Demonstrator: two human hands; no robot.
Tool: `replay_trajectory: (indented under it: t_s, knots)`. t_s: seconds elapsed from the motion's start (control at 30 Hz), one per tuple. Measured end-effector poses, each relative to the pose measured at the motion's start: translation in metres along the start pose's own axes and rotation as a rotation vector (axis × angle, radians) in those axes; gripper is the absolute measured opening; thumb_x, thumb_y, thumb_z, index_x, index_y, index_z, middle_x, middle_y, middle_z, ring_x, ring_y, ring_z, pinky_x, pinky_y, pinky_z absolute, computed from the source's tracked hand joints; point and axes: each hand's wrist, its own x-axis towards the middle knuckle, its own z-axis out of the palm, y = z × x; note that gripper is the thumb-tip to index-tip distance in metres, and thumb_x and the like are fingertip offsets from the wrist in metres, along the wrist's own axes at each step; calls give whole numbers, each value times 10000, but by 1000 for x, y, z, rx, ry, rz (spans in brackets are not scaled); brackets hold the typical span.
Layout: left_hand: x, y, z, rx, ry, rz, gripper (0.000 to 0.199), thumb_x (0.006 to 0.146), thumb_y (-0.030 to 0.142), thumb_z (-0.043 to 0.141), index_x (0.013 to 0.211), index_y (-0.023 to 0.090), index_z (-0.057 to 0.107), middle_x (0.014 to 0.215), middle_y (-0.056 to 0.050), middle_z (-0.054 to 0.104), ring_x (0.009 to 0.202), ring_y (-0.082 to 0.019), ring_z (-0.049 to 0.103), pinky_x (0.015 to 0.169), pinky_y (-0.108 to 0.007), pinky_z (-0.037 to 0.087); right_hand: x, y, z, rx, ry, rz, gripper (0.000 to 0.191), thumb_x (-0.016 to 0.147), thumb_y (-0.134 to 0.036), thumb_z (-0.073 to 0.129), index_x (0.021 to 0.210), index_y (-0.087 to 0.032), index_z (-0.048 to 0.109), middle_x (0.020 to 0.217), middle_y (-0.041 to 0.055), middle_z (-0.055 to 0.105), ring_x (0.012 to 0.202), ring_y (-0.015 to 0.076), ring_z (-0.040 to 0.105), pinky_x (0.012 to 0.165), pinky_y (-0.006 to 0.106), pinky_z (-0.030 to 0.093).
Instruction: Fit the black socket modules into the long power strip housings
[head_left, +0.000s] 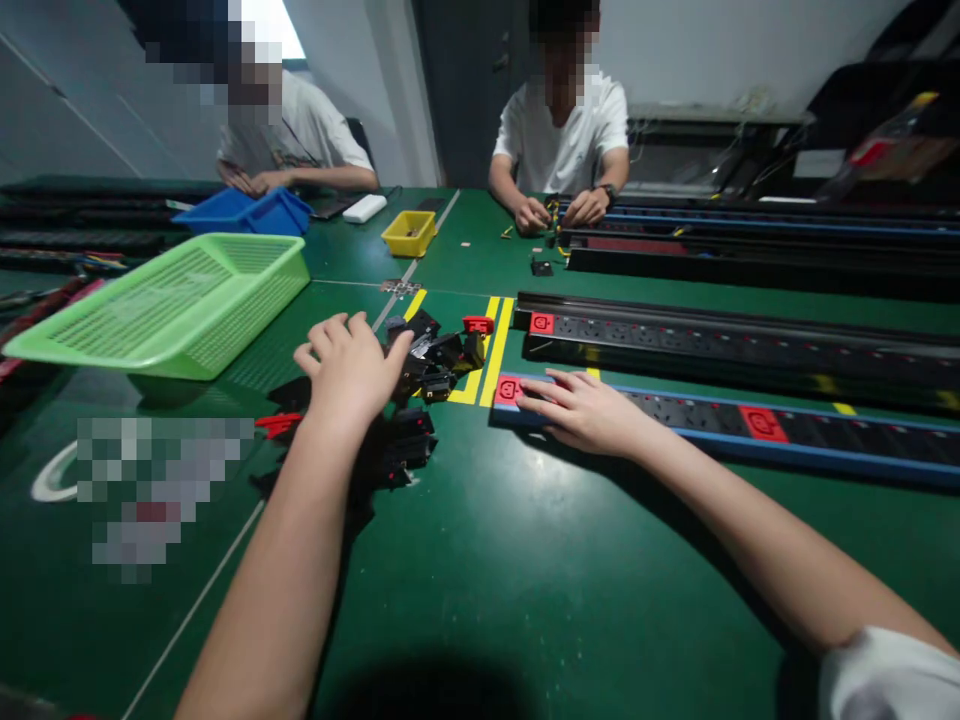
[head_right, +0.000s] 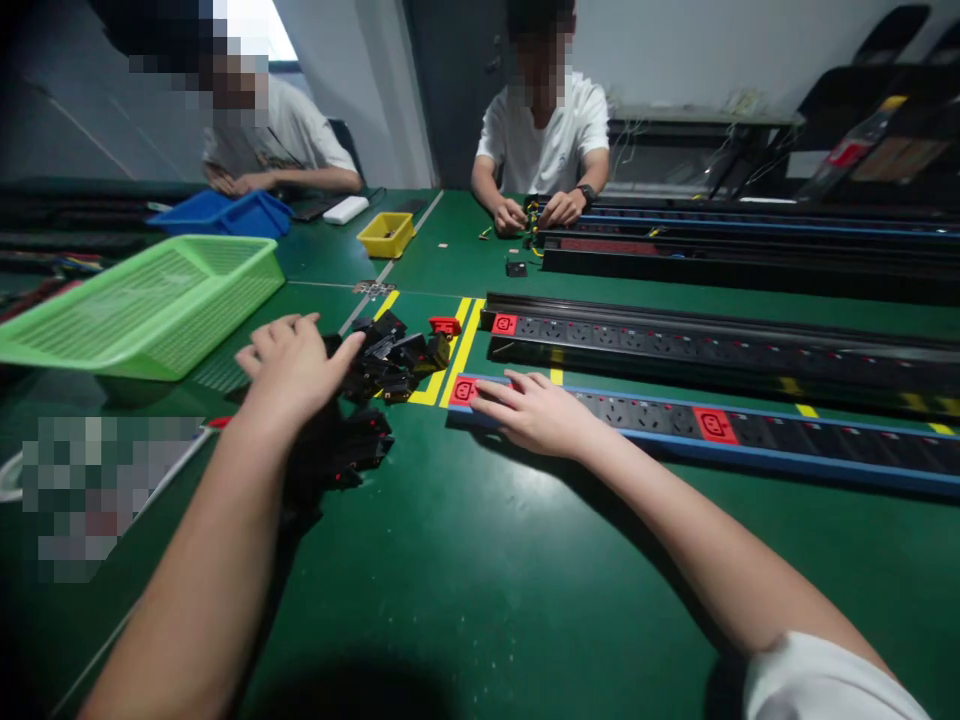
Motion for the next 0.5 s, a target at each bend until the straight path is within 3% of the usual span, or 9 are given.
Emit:
replay_trajectory:
  t_s: [0.13, 0.23, 0.3, 0.4, 0.5]
  knots:
    - [-43, 54, -1, -27, -49, 349, 613, 944, 526, 356, 1343, 85, 509, 1271, -220, 607, 1184, -377, 530, 1042, -570, 334, -1, -4, 2, -97, 56, -29, 540, 911, -279, 533, 1440, -219, 442, 1502, 108, 464, 1254, 342, 509, 951, 515, 432]
    - [-72, 82, 17, -127, -93, 601, 610, 979, 492, 299, 1368, 64, 491, 1377, -213, 559, 1280, -330, 505, 1080, -479, 346, -5, -8, 4, -136, 102, -23, 465, 934, -308, 512, 1389, -213, 498, 1482, 114, 488, 1266, 314, 515, 997, 520, 407]
    - [-85, 90, 31, -163, -89, 640, 654, 983, 493, 287, 1413, 22, 433, 1454, -243, 482, 1357, -332, 451, 1109, -454, 336, -15, -12, 8, -162, 125, -15, 401, 950, -292, 479, 1339, -221, 546, 1511, 79, 459, 1308, 278, 489, 1055, 482, 372]
    - [-94, 92, 45, -192, -106, 669, 775, 949, 579, 336, 1452, -10, 363, 1496, -282, 410, 1371, -354, 443, 1096, -460, 362, -53, -15, 12, -169, 177, 53, 458, 967, -284, 437, 1418, -219, 475, 1539, 34, 421, 1380, 217, 423, 1108, 412, 327]
    - [-93, 91, 46, -156, -37, 710, 738, 930, 596, 370, 1430, 57, 432, 1504, -267, 408, 1400, -391, 389, 1102, -545, 316, -118, -10, 8, -170, 170, 175, 547, 951, -306, 473, 1487, -236, 384, 1546, 31, 404, 1425, 207, 364, 1140, 416, 279]
